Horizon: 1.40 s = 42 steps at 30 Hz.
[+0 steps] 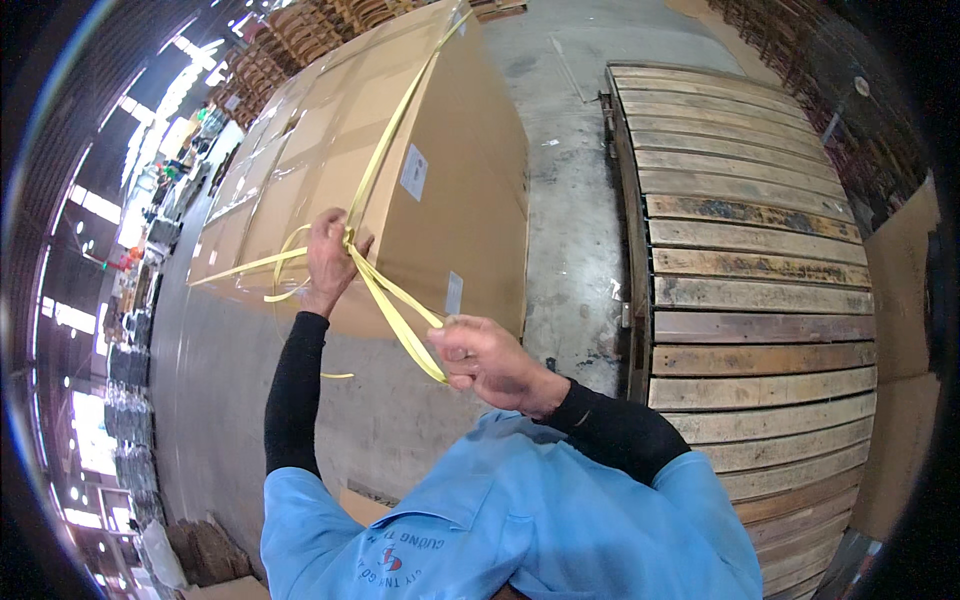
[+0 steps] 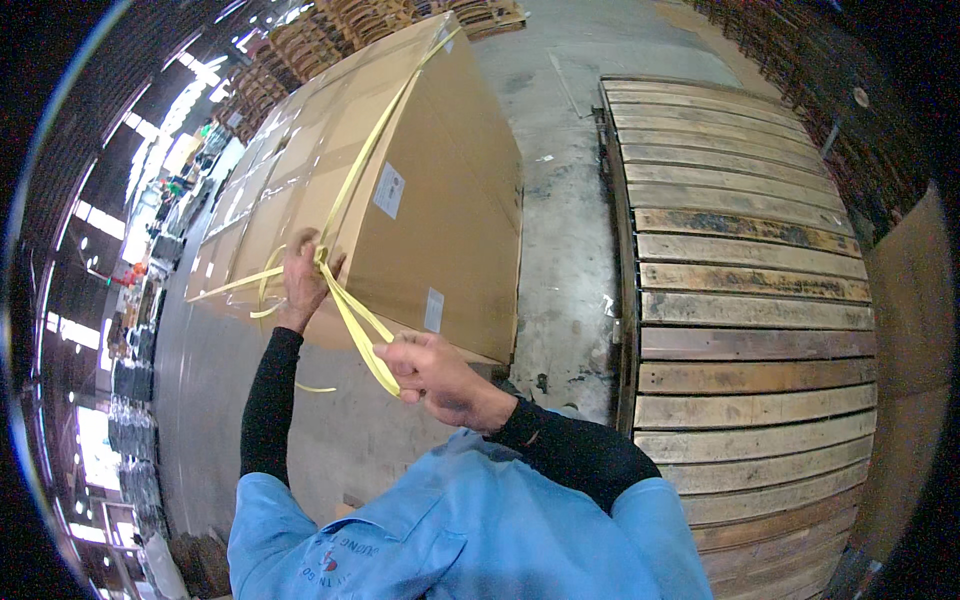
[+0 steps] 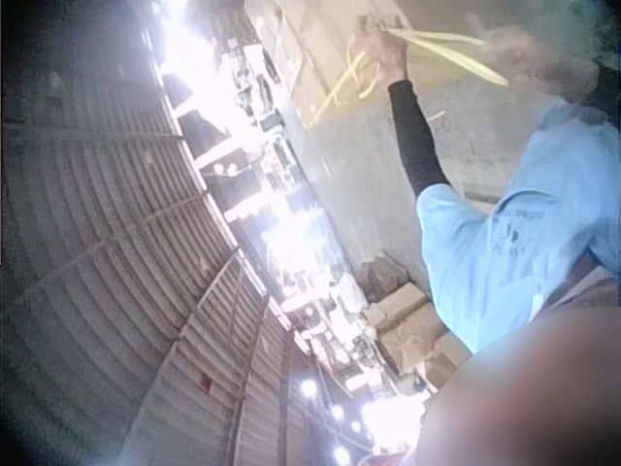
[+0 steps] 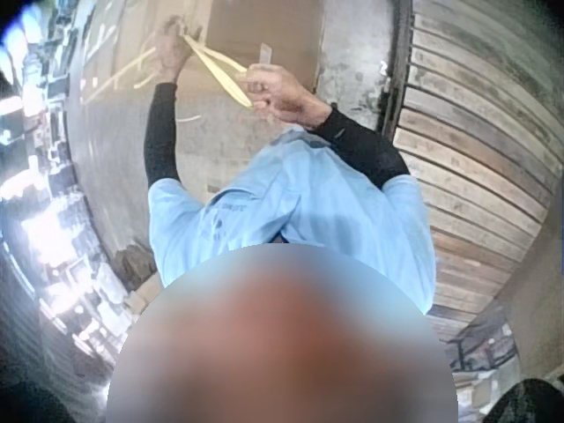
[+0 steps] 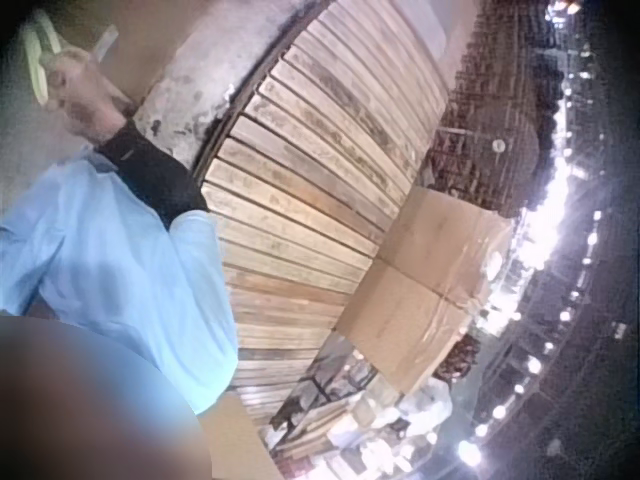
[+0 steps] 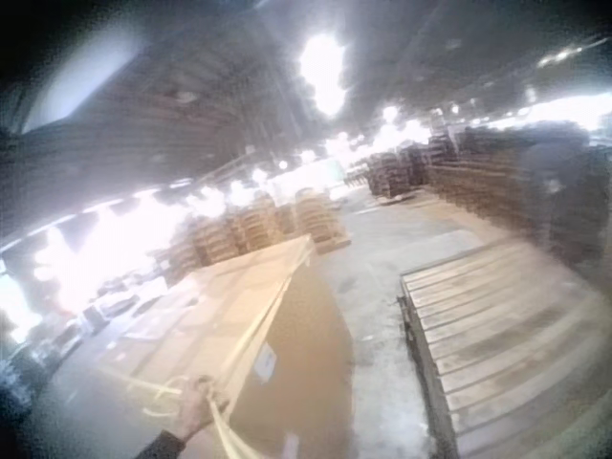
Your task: The person secures a large cardboard box on a wooden pallet using a yellow plastic strap. They wrap the strap around the box, tie a knot, and then place small cardboard pieces over the strap to protect it.
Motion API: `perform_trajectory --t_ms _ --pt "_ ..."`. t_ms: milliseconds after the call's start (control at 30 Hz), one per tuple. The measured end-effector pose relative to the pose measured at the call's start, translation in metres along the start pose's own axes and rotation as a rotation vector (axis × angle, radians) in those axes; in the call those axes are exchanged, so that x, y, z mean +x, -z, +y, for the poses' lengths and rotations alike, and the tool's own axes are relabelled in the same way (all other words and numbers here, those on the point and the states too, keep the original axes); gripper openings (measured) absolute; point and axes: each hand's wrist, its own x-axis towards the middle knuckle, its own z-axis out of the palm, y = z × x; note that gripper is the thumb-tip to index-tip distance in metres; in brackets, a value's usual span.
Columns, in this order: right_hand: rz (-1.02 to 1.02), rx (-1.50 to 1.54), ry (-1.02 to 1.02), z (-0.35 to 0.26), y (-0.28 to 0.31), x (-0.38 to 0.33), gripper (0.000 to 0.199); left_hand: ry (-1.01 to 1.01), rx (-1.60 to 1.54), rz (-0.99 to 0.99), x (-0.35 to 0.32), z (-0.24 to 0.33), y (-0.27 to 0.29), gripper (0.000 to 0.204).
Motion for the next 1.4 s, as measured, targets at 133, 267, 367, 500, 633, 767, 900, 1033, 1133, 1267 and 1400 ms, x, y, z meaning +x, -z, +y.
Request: perform_trajectory --t_ms 133,267,367,500,633,767,900,1033,1133,1267,1400 --pt "-0.086 0.237 -0.075 -0.024 -0.014 0.008 0.024 0.326 -0.03 0.238 -0.033 -0.003 -0.004 0.055" --pt "-0.24 0.24 -0.077 -0.056 -0.038 0.016 0.019 0.711 -0.06 0.289 -0.057 -0.013 -0.02 0.061" --pt "-0.324 0.206 -0.081 -0.068 -0.05 0.019 0.019 0.622 0.062 0.287 -0.05 -0.023 -0.023 0.088" --pt "-0.214 0.244 -0.182 -0.065 -0.043 0.019 0.023 0.463 0.038 0.326 -0.019 -0.03 -0.018 0.098" --pt "-0.178 0.337 -0.203 -0.057 -0.02 0.018 0.029 0.284 0.092 0.347 0.002 -0.037 -0.022 0.071" --pt "-0.128 0.369 -0.186 -0.057 0.009 0.018 0.032 0.387 -0.051 0.024 -0.007 -0.04 -0.022 0.029" --pt "-0.121 0.269 -0.164 -0.052 0.033 0.015 0.022 0.588 -0.007 -0.281 -0.042 -0.02 0.012 0.031" --pt "0.042 0.039 -0.174 -0.036 0.046 0.008 0.023 0.613 0.031 -0.383 -0.081 0.024 0.055 0.032" --pt "0.062 -0.028 -0.19 -0.031 0.053 0.009 0.035 0.555 0.022 -0.298 -0.087 0.042 0.069 0.033" --pt "-0.008 -0.104 -0.163 -0.035 0.064 0.015 0.035 0.57 -0.07 -0.234 -0.082 0.055 0.07 0.029" --pt "0.021 -0.229 -0.144 -0.046 0.076 0.028 0.034 0.578 -0.119 -0.18 -0.08 0.064 0.075 0.024"
